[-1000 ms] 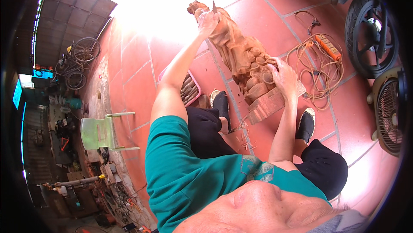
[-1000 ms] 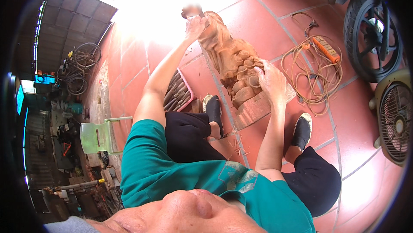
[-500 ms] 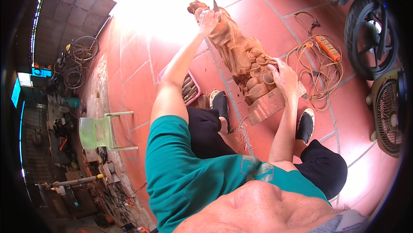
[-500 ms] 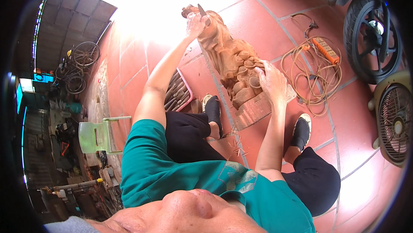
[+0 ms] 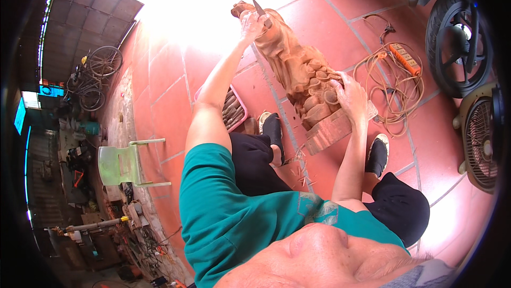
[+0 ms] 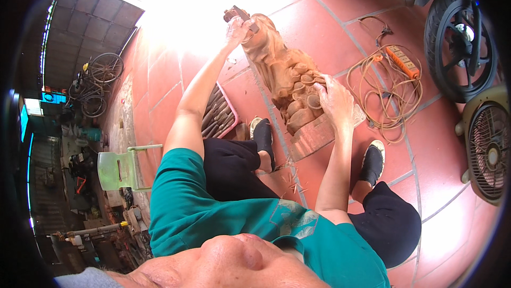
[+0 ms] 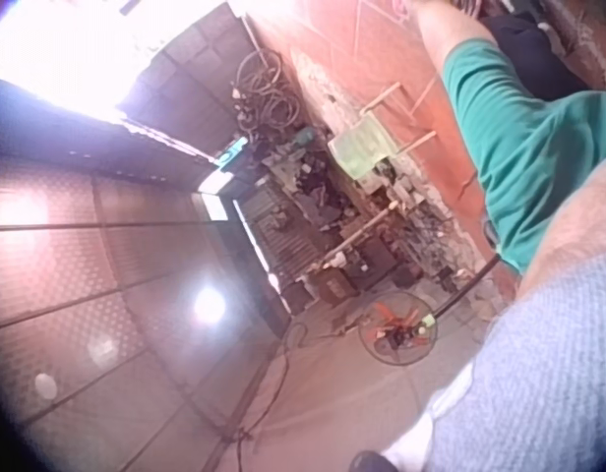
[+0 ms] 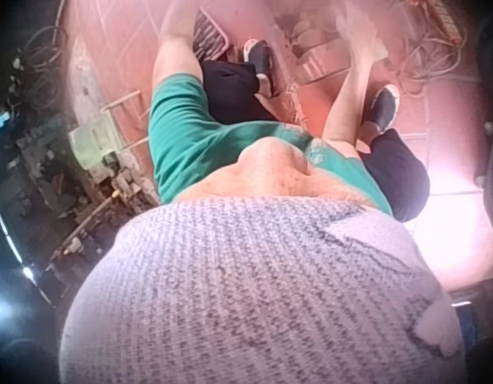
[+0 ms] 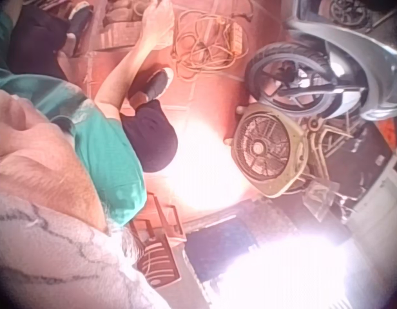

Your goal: The person sits on the floor and carves a wooden sculpture using a chisel and mallet. They repeatedly strike the chisel to remove wood shavings and refine the sculpture's surface.

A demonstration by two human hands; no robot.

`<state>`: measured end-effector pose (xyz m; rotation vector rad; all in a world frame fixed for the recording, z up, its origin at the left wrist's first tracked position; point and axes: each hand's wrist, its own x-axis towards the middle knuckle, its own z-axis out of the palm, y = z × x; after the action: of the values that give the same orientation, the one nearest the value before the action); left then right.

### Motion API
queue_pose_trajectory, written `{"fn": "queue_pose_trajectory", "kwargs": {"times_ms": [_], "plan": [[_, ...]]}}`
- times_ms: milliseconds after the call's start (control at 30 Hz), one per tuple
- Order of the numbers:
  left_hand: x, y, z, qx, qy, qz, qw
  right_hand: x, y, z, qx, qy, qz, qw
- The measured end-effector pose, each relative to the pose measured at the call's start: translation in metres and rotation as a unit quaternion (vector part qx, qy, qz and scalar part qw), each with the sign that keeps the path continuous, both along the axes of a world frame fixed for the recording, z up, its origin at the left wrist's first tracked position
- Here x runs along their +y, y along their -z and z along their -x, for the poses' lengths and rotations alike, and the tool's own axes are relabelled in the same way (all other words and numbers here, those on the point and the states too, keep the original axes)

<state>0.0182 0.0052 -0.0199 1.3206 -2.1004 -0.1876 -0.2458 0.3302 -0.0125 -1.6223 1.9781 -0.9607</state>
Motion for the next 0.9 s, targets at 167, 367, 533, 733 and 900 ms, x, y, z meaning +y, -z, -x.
{"fn": "queue_pose_trajectory", "kwargs": {"times_ms": [167, 367, 533, 733, 900], "plan": [[-0.005, -0.008, -0.027, 0.067, 0.047, -0.096, 0.992, -0.002, -0.001, -0.007, -0.006, -0.012, 0.002, 1.000], [0.007, -0.025, -0.010, 0.119, -0.034, -0.163, 0.979, -0.001, 0.002, -0.001, 0.000, -0.003, 0.007, 1.000], [0.015, -0.020, -0.020, 0.099, 0.019, -0.161, 0.982, -0.002, 0.000, -0.005, -0.009, -0.011, -0.001, 1.000], [0.000, -0.035, -0.061, 0.119, 0.033, -0.232, 0.965, -0.004, -0.001, -0.013, -0.020, -0.024, 0.003, 0.999], [0.032, -0.034, -0.015, 0.096, -0.014, -0.191, 0.977, -0.001, 0.003, 0.002, -0.009, -0.003, -0.005, 1.000]]}}
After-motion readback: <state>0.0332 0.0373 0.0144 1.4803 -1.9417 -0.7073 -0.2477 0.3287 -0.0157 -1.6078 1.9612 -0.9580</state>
